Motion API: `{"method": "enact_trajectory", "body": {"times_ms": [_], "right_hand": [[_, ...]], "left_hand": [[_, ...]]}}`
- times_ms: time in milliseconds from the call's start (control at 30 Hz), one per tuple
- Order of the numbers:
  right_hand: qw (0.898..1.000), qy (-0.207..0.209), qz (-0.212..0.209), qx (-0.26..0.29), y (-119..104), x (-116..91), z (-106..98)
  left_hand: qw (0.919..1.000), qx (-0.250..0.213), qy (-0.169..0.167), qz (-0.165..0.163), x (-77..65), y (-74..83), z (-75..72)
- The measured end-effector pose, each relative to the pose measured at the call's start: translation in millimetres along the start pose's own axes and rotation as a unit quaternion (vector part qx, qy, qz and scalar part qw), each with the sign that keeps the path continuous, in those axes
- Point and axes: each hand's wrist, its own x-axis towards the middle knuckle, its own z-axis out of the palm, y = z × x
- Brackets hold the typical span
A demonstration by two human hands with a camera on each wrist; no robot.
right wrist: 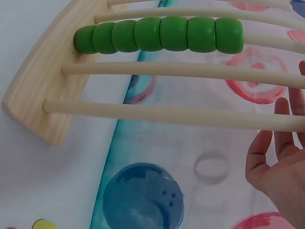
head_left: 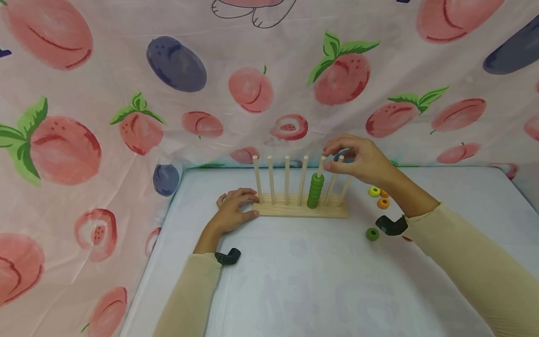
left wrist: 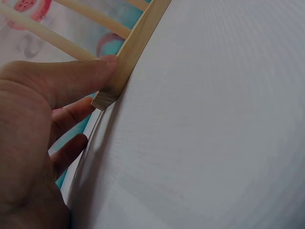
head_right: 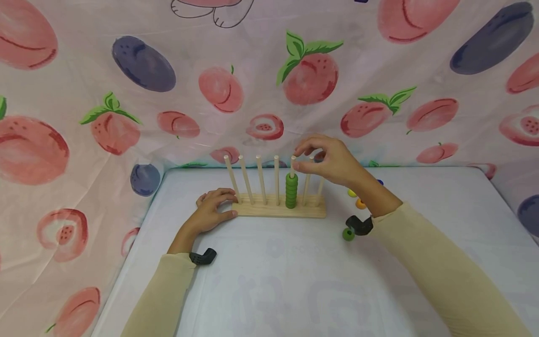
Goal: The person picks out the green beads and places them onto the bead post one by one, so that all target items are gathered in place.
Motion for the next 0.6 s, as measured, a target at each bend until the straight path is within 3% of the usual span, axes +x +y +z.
{"method": "enact_trajectory", "body": {"times_ms": [367, 600], "right_hand": [[0.999, 0.002, 0.015, -0.034, 16, -14, -8], [0.997, 0.002, 0.056, -0.053, 27, -26, -14]], "left_hand": [[1.0000, 0.001, -0.003, -0.001, 0.3, 2.4, -0.6], [1.0000, 0.002, -0.002, -0.001, 0.2, 1.6, -0.2]]}}
